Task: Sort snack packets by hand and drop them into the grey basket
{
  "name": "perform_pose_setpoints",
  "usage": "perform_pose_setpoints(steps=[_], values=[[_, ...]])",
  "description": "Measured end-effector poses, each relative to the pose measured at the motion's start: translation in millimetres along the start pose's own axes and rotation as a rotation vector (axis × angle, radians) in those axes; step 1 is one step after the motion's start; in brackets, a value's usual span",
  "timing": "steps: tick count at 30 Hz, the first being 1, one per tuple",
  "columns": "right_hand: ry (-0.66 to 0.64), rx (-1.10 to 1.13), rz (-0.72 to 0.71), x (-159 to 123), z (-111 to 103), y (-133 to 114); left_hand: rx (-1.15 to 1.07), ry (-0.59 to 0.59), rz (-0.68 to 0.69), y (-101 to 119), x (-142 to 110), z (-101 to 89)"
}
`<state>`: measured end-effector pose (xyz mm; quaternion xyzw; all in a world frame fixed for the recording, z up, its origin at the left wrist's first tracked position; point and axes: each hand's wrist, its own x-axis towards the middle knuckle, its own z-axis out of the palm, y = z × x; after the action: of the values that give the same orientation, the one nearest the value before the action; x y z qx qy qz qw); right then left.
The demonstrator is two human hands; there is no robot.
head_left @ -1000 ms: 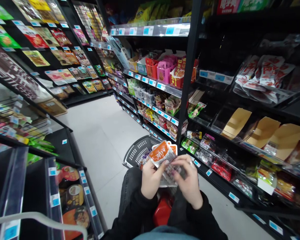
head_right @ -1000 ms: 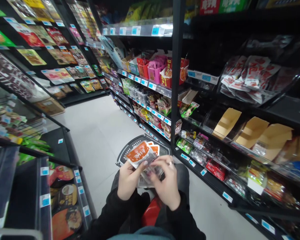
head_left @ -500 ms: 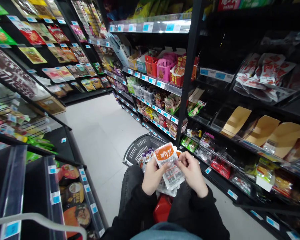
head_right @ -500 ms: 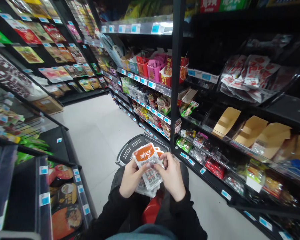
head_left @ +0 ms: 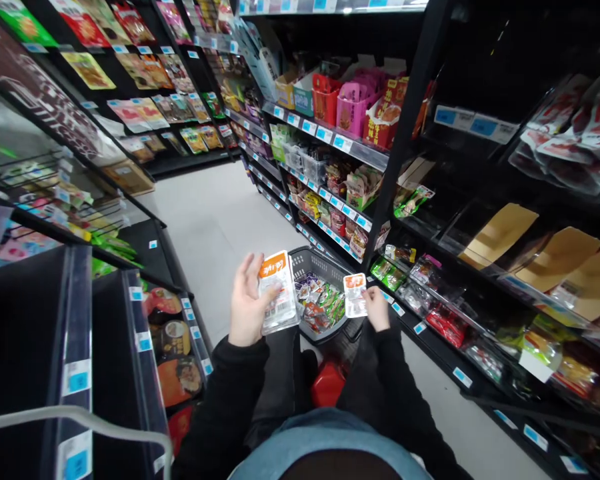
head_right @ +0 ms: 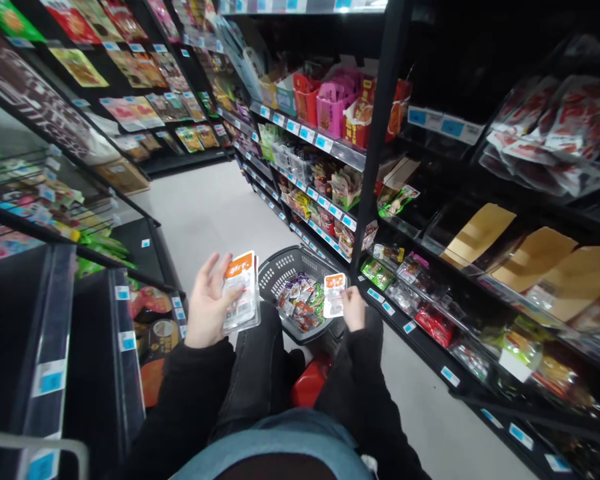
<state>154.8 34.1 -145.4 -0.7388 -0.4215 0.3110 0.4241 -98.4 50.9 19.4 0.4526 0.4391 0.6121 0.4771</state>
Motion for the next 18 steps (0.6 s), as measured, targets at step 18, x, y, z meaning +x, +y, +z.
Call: perform_pose_setpoints(steps=[18], values=[[-0.469, 0.674, -0.397, -77.0, -2.0, -112.8, -0.045, -0.074, -0.16, -19.2, -29.8, 34.0]])
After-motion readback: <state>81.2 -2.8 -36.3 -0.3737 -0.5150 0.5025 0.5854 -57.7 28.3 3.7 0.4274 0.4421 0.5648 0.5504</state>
